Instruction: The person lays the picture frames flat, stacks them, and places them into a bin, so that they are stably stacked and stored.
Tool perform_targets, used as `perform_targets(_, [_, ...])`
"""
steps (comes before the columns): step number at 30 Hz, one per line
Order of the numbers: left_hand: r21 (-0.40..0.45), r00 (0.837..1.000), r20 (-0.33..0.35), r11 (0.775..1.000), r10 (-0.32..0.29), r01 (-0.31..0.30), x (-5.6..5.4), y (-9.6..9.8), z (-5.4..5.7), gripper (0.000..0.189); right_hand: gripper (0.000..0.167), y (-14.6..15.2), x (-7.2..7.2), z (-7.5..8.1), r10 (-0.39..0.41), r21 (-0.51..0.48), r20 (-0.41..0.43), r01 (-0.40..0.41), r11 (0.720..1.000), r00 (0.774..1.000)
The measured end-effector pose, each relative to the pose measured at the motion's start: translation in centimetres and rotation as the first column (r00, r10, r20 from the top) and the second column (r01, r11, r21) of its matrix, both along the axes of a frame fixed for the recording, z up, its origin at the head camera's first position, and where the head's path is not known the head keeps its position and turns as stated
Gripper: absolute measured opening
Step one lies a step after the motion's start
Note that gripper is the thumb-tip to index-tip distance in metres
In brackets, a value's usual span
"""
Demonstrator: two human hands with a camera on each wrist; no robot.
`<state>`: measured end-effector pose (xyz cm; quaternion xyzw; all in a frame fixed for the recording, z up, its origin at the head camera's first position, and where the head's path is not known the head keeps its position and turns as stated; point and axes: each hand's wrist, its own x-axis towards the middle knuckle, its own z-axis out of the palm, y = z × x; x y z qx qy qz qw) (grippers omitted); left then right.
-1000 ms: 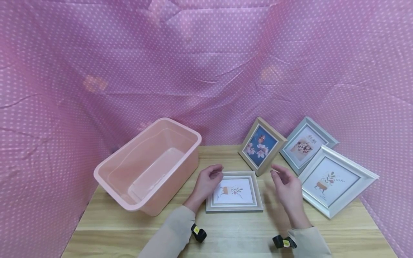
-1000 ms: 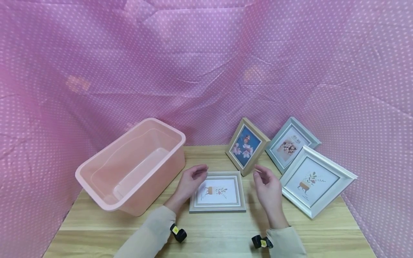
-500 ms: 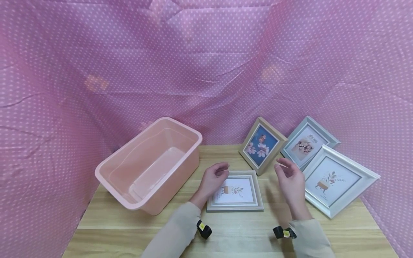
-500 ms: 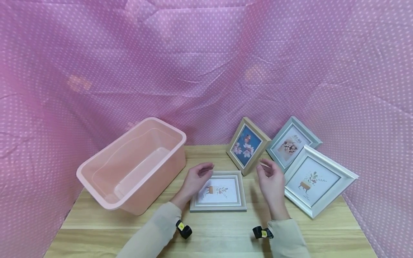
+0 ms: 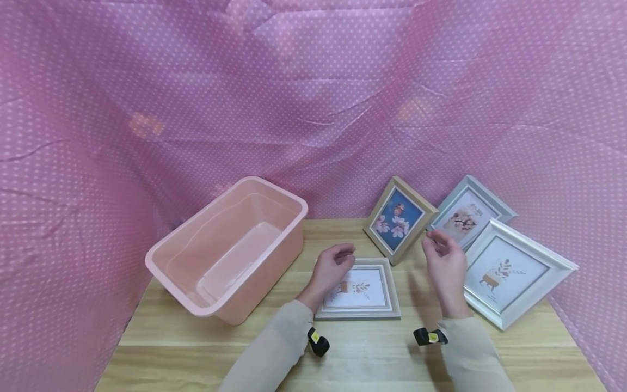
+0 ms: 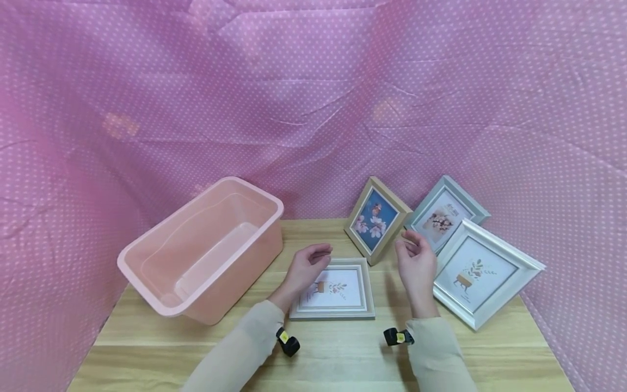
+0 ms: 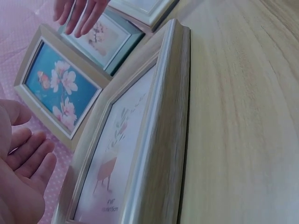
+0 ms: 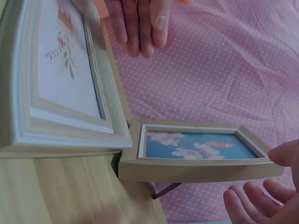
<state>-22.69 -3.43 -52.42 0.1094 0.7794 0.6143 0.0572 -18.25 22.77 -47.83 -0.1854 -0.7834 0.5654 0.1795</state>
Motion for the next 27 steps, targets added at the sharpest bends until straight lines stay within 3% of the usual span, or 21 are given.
perform_targets(10, [0.027, 1.0, -0.009, 1.0, -0.003, 0.004, -0.5, 1.3, -0.2, 0.036, 0.055, 0.1, -1.9, -0.5, -0.027, -0.084, -0.032, 0.024, 0.996, 0.999])
perform_targets(20, [-0.009, 1.0, -0.002, 1.0, -0.005, 0.005, -1.0, 1.8, -0.5, 0.036, 0.054, 0.3, -3.0, -0.3, -0.019, -0.048, -0.013, 0.019, 0.999, 1.0])
perform_targets(27, [-0.012, 1.0, -0.002, 1.0, 0.001, -0.001, -1.3, 1.9, -0.6, 0.036, 0.043, 0.3, -3.5, -0.5, -0.029, 0.023, -0.019, 0.03, 0.999, 0.999])
